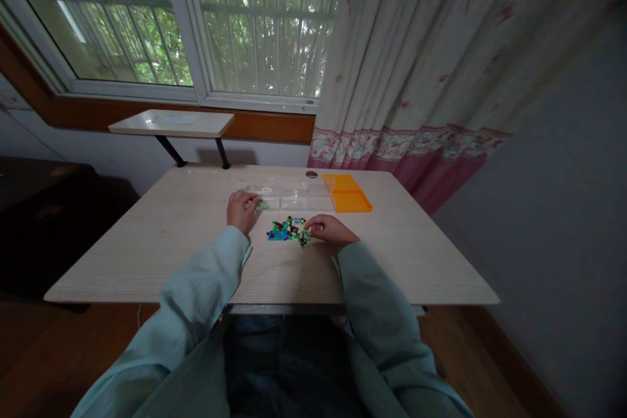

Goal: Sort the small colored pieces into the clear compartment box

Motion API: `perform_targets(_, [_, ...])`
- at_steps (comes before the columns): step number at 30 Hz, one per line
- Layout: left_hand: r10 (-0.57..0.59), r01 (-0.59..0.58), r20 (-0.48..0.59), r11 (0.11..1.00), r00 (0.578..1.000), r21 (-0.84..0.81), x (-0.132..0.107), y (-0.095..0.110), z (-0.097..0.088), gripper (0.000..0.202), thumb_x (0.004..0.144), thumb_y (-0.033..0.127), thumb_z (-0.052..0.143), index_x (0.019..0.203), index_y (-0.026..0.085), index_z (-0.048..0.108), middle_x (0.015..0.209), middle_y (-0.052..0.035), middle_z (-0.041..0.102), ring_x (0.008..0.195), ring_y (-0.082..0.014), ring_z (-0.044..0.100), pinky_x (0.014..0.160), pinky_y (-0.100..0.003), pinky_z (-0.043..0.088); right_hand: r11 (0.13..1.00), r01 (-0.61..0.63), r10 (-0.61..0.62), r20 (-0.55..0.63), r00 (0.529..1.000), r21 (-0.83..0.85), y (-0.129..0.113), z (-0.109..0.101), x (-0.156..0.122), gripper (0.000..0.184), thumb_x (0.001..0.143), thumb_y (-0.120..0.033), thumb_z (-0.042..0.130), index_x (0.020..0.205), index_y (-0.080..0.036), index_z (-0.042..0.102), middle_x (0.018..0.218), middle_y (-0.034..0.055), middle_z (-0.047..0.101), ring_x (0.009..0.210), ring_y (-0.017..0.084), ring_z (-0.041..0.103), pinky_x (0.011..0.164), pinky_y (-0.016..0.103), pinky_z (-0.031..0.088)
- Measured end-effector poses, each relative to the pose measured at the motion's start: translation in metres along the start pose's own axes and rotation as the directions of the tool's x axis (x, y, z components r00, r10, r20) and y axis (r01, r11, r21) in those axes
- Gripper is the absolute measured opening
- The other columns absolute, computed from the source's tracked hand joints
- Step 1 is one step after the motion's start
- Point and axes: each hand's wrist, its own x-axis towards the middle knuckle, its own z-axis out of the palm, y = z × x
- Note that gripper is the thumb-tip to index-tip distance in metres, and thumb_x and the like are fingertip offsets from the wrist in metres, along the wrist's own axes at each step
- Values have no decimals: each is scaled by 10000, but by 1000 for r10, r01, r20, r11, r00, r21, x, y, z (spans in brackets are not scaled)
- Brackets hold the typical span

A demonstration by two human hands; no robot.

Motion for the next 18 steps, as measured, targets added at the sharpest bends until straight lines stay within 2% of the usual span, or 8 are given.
perform_targets(5, [-2, 1, -19, 1000, 1000, -13, -1, -1, 1, 238, 869, 415, 571, 849, 218, 704, 781, -48, 609, 814, -212, 552, 824, -370, 420, 997, 29, -33, -50, 998, -72, -1, 3, 2, 208, 714, -207, 624, 868, -165, 757, 744, 13, 654, 666, 114, 536, 631, 215, 409])
perform_targets(11, [9, -10, -23, 1000, 1000, -20, -1, -3, 2, 250, 876, 415, 564, 851, 210, 706, 784, -43, 613, 790, -201, 553, 830, -367, 415, 997, 12, -18, -77, 997, -75, -3, 4, 2, 183, 745, -253, 647, 863, -163, 755, 739, 19, 666, 689, 128, 554, 654, 229, 416])
perform_targets(18, [-3, 3, -30, 1000, 1000, -4, -1, -5, 3, 248, 870, 415, 569, 856, 208, 705, 784, -44, 615, 795, -205, 554, 827, -367, 418, 984, 39, -65, -153, 986, -172, -1, 9, 5, 145, 765, -184, 639, 853, -163, 752, 809, 31, 647, 724, 123, 565, 692, 223, 431])
